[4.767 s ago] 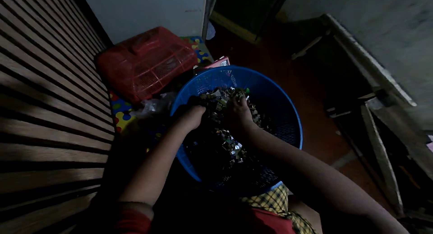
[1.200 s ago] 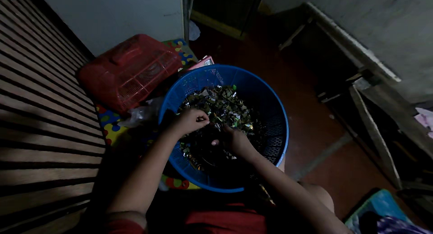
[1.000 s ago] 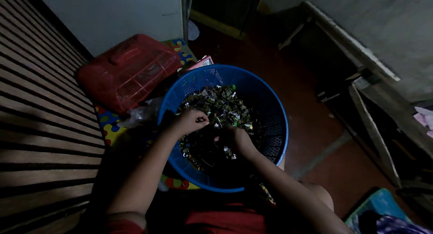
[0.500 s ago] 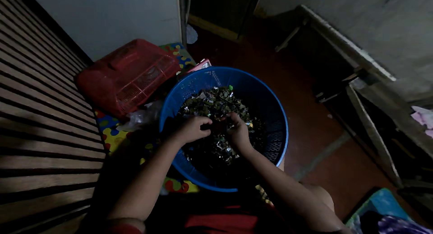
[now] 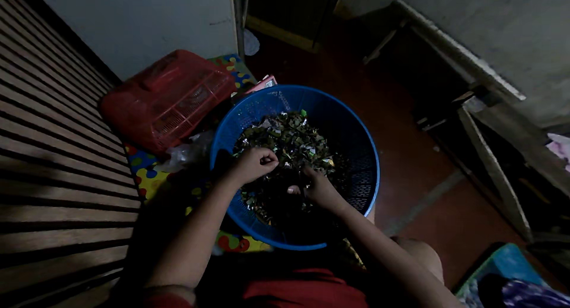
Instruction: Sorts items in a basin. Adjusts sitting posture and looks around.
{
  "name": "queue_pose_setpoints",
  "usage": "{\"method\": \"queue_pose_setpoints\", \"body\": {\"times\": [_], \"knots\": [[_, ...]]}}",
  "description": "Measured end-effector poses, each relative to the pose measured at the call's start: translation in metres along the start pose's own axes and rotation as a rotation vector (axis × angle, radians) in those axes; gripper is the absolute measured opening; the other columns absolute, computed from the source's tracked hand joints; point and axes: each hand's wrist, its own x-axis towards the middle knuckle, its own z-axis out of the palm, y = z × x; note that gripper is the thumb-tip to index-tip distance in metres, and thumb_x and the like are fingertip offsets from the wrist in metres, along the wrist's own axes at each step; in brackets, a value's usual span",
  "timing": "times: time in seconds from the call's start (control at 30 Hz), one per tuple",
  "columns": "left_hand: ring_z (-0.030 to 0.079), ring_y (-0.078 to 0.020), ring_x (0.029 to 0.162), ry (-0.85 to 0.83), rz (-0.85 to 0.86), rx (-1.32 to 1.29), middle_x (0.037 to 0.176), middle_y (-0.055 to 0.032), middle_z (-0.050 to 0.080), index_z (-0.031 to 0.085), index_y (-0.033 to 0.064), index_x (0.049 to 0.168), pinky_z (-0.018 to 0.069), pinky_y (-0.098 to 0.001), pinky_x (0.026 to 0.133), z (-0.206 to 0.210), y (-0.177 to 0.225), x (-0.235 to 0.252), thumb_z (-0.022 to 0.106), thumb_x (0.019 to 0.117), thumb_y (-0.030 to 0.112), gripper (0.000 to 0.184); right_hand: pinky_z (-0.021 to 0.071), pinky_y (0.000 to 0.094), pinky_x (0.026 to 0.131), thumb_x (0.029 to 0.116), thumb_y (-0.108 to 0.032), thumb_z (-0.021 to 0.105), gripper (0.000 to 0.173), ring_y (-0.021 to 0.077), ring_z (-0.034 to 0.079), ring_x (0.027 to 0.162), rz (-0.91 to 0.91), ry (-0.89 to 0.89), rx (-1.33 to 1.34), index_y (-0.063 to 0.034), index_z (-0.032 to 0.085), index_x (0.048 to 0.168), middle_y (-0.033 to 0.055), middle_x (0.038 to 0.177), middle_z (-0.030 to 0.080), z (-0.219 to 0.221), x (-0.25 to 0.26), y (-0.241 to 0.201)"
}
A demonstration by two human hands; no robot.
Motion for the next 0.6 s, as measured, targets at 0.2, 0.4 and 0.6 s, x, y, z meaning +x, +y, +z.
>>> {"method": "queue_pose_setpoints", "body": {"times": [0.2, 0.4, 0.6], "knots": [[0.069, -0.0136, 0.081, -0.015, -0.024, 0.014, 0.092, -0.0077, 0.072, 0.073, 0.0043, 0.104, 0.0587, -0.0355, 0.081, 0.0006, -0.0014, -0.0003, 0.069, 0.0982, 0.016, 0.013, 0.0535, 0.0507, 0.083, 0.0899, -0.059, 0.069, 0.062, 0.0257, 0.065, 0.089, -0.012, 0.074, -0.027, -0.0062, 0.063, 0.121, 0.012, 0.096, 0.067, -0.0047, 0.0021, -0.0108], [0.069, -0.0128, 0.082, -0.019, 0.016, 0.039, 0.093, -0.0072, 0.072, 0.074, 0.005, 0.102, 0.0589, -0.0344, 0.081, 0.0019, -0.0005, -0.0009, 0.07, 0.0974, 0.015, 0.012, 0.055, 0.0508, 0.082, 0.0921, -0.052, 0.071, 0.054, 0.0254, 0.068, 0.086, -0.009, 0.111, -0.025, -0.0054, 0.067, 0.119, 0.0123, 0.094, 0.07, -0.0023, -0.0003, -0.0026], [0.069, -0.0191, 0.088, -0.017, -0.095, 0.081, 0.099, -0.0105, 0.071, 0.073, 0.0044, 0.107, 0.0586, -0.0416, 0.085, 0.0005, -0.0024, 0.0018, 0.068, 0.1, 0.018, 0.016, 0.05, 0.0574, 0.098, 0.0856, -0.058, 0.075, 0.07, 0.0386, 0.062, 0.113, 0.047, 0.032, -0.183, -0.0044, 0.062, 0.128, 0.0198, 0.113, 0.067, -0.0037, -0.0069, -0.0049]]}}
